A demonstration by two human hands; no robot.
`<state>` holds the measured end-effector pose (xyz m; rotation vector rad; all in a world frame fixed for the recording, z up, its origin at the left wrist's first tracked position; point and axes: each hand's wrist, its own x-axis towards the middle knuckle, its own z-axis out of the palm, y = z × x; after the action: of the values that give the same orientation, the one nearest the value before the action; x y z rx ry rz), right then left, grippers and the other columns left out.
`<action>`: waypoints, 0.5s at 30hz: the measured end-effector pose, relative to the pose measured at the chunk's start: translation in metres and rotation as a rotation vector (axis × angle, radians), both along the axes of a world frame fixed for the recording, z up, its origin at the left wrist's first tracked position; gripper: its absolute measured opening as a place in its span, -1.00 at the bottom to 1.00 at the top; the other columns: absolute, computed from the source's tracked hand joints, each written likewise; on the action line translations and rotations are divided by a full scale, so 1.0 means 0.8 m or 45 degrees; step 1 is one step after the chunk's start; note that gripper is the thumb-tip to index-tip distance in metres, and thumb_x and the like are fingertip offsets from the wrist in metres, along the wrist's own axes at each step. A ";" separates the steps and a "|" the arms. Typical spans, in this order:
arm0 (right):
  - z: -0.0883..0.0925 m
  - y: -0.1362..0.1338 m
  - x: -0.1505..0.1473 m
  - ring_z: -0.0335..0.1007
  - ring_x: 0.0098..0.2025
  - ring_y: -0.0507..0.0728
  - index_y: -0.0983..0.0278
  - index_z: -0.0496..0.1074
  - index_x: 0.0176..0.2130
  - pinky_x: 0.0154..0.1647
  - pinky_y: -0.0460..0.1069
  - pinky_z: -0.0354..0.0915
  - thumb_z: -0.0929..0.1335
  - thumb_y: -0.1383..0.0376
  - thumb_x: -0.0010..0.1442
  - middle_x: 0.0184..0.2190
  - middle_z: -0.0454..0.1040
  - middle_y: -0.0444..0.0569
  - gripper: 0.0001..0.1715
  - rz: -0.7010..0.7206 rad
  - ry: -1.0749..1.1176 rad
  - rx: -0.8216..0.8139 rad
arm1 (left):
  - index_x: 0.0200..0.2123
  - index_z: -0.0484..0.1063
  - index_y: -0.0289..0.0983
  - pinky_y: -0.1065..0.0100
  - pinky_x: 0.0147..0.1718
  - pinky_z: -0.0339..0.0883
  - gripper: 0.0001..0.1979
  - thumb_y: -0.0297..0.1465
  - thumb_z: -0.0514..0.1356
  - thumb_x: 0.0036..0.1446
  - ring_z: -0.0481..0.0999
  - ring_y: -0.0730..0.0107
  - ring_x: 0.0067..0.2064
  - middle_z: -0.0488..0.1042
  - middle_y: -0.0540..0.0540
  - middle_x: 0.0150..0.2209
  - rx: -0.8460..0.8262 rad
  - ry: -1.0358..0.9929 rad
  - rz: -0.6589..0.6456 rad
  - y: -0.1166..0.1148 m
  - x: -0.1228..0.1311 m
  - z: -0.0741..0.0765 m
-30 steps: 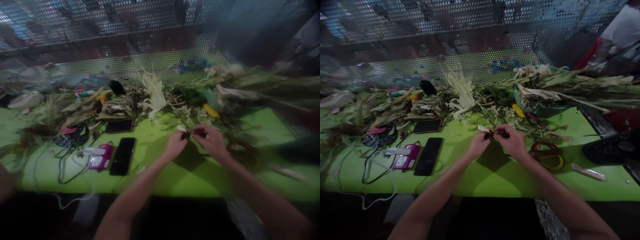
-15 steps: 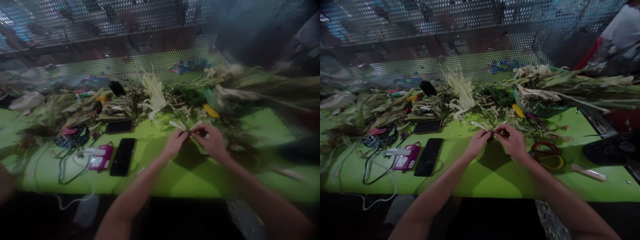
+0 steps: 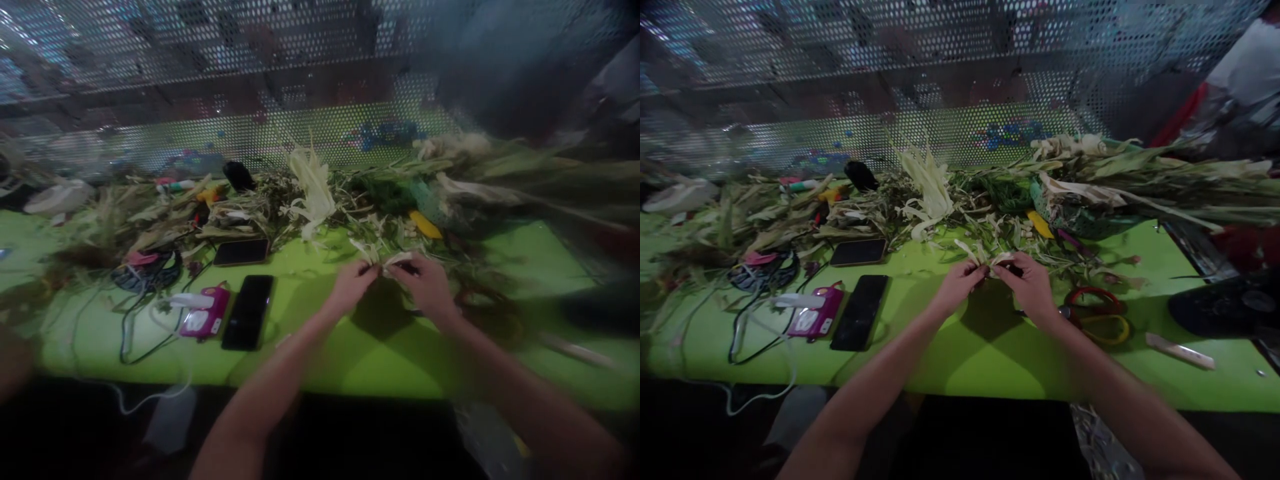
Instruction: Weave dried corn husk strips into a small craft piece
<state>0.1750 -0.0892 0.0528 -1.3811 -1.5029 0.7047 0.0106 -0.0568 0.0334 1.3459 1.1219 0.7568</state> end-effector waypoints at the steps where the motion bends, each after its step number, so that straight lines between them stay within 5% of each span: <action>1: -0.002 -0.001 0.001 0.43 -0.31 0.15 0.21 0.58 -0.31 -0.29 0.04 0.36 0.42 0.16 0.16 -0.34 0.54 -0.02 -0.82 0.013 -0.061 0.070 | -0.49 0.38 -0.31 0.43 -0.47 0.08 -0.78 -0.29 0.16 0.12 0.21 0.54 -0.51 0.32 0.04 -0.56 0.007 0.015 -0.009 0.000 0.000 -0.002; 7: -0.012 0.003 0.009 0.39 -0.20 0.16 0.13 0.60 -0.25 -0.22 0.05 0.34 0.42 0.23 0.18 -0.28 0.43 -0.01 -0.87 0.178 -0.345 0.301 | -0.44 0.44 -0.26 0.41 -0.36 0.20 -0.89 -0.45 0.11 0.05 0.33 0.43 -0.40 0.43 0.01 -0.47 0.108 0.196 -0.075 -0.003 -0.003 -0.008; 15: -0.012 0.011 0.014 0.39 -0.30 0.12 0.22 0.54 -0.36 -0.29 0.00 0.28 0.45 0.22 0.12 -0.35 0.46 -0.06 -0.90 0.289 -0.240 0.080 | -0.52 0.43 -0.25 0.35 -0.33 0.27 -0.83 -0.43 0.08 0.04 0.33 0.35 -0.42 0.47 -0.09 -0.44 0.424 0.514 -0.325 -0.002 -0.006 0.010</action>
<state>0.1861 -0.0807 0.0430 -1.2702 -1.8366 0.6739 0.0061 -0.0580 0.0415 1.9458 1.1330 0.5087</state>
